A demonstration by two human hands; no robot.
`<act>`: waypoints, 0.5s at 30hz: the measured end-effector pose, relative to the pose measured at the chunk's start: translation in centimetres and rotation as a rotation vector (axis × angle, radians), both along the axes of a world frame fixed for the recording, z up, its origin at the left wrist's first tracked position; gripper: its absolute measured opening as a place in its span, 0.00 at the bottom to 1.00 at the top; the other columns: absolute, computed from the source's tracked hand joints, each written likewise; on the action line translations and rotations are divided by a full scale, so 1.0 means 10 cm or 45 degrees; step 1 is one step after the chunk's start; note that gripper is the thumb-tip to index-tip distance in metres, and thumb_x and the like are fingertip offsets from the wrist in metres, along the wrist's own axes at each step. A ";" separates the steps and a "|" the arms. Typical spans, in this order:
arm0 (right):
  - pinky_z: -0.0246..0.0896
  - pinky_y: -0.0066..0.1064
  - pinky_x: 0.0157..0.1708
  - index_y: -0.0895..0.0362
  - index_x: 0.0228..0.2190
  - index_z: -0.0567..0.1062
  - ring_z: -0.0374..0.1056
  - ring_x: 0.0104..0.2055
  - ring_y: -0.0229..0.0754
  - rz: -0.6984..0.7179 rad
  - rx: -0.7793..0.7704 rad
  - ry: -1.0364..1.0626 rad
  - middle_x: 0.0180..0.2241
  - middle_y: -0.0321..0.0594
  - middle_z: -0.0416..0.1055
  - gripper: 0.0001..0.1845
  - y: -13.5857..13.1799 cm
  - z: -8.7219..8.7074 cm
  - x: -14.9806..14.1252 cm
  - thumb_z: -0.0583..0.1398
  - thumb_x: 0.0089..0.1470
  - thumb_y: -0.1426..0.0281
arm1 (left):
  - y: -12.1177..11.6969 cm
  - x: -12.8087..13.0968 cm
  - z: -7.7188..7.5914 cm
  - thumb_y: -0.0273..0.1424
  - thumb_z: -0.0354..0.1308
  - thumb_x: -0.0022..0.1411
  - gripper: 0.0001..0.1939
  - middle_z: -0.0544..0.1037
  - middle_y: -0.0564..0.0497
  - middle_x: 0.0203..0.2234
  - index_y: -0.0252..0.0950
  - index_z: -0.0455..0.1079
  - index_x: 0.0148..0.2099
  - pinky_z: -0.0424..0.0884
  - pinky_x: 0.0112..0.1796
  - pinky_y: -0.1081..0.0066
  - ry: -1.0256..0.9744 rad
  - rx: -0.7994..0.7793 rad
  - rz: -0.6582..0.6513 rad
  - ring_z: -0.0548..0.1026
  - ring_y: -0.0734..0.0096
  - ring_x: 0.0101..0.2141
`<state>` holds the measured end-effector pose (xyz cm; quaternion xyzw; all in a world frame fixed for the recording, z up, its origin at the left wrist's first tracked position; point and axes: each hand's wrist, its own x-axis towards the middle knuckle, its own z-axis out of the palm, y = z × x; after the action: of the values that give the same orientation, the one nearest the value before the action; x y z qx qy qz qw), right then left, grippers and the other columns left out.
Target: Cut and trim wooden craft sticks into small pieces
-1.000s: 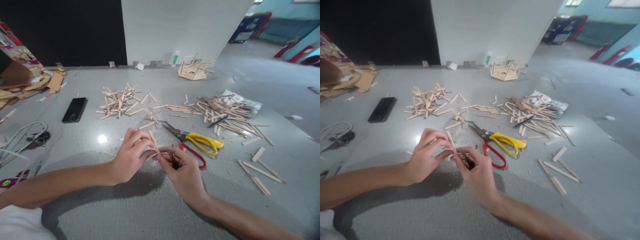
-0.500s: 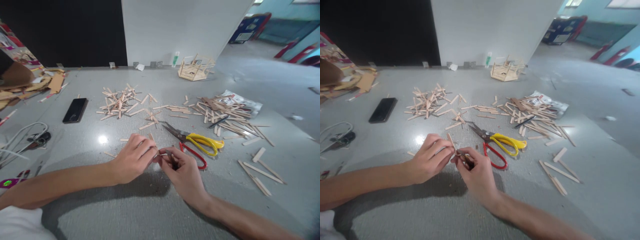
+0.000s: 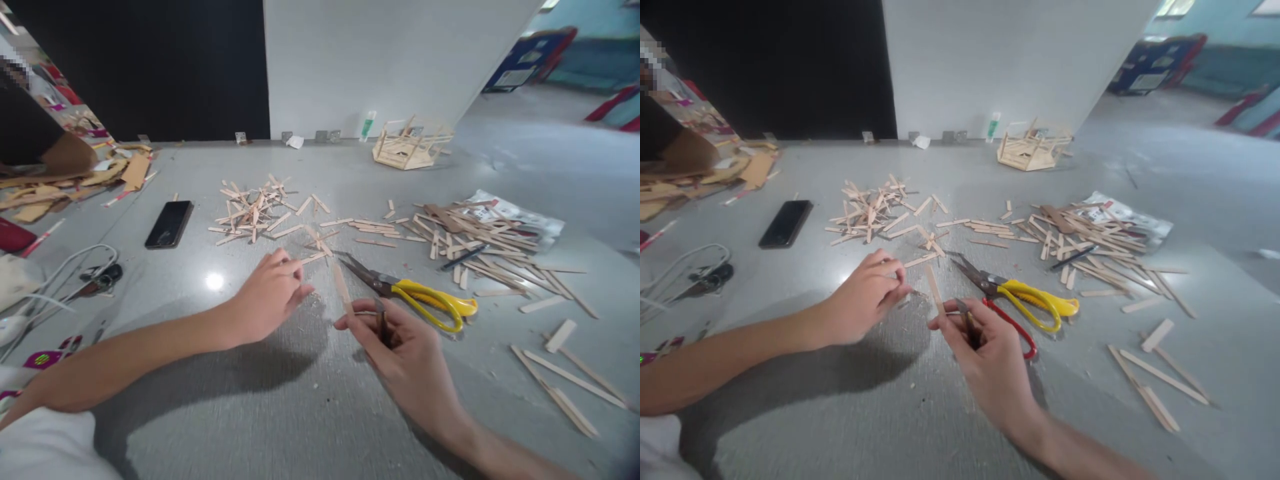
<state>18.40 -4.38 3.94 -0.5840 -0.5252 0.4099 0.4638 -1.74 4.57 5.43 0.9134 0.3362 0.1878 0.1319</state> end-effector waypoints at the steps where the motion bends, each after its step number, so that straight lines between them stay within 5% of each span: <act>1: 0.57 0.27 0.17 0.54 0.33 0.76 0.62 0.19 0.34 -0.010 0.019 -0.014 0.27 0.39 0.79 0.11 -0.01 0.00 0.00 0.63 0.55 0.59 | -0.02 0.00 0.02 0.30 0.49 0.72 0.18 0.73 0.46 0.36 0.34 0.68 0.28 0.67 0.46 0.57 -0.017 -0.033 -0.018 0.66 0.61 0.42; 3: 0.55 0.27 0.15 0.53 0.33 0.76 0.64 0.19 0.35 -0.026 0.052 -0.034 0.27 0.39 0.79 0.10 -0.01 0.01 0.01 0.63 0.55 0.59 | -0.09 0.01 0.07 0.25 0.51 0.69 0.06 0.72 0.45 0.44 0.35 0.70 0.43 0.69 0.48 0.58 -0.092 -0.103 -0.071 0.67 0.60 0.47; 5: 0.53 0.27 0.14 0.52 0.33 0.76 0.66 0.20 0.36 -0.039 0.073 -0.036 0.27 0.39 0.79 0.09 -0.01 0.02 0.01 0.63 0.55 0.60 | -0.17 0.02 0.13 0.21 0.50 0.68 0.14 0.71 0.45 0.48 0.37 0.65 0.53 0.70 0.50 0.60 -0.185 -0.176 -0.110 0.69 0.63 0.50; 7: 0.51 0.27 0.13 0.51 0.32 0.76 0.67 0.20 0.36 -0.044 0.077 -0.033 0.27 0.40 0.79 0.09 -0.01 0.02 0.01 0.64 0.55 0.60 | -0.22 0.05 0.17 0.26 0.51 0.70 0.07 0.73 0.44 0.46 0.36 0.69 0.47 0.72 0.48 0.62 -0.223 -0.186 -0.109 0.72 0.64 0.47; 11: 0.48 0.27 0.12 0.51 0.32 0.76 0.67 0.20 0.37 -0.033 0.079 -0.041 0.27 0.41 0.79 0.09 0.00 0.01 0.01 0.64 0.55 0.59 | -0.24 0.06 0.15 0.32 0.44 0.74 0.22 0.74 0.45 0.33 0.34 0.66 0.26 0.73 0.40 0.61 -0.095 -0.091 -0.040 0.73 0.64 0.36; 13: 0.48 0.27 0.12 0.51 0.32 0.76 0.67 0.20 0.37 -0.031 0.079 -0.040 0.28 0.41 0.79 0.09 0.00 0.01 0.01 0.64 0.54 0.59 | -0.24 0.03 0.10 0.29 0.41 0.74 0.18 0.73 0.47 0.30 0.33 0.70 0.36 0.73 0.33 0.64 -0.028 -0.117 0.034 0.71 0.68 0.28; 15: 0.48 0.27 0.12 0.51 0.31 0.76 0.66 0.20 0.36 -0.035 0.076 -0.029 0.29 0.42 0.79 0.09 0.00 0.01 0.01 0.64 0.54 0.59 | -0.23 -0.01 0.05 0.24 0.45 0.71 0.15 0.75 0.46 0.38 0.34 0.66 0.55 0.74 0.30 0.67 -0.044 -0.144 0.037 0.73 0.70 0.28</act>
<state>18.53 -4.39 4.00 -0.5816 -0.5345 0.3809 0.4806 -1.82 2.22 5.97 0.8961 0.3573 0.1860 0.1862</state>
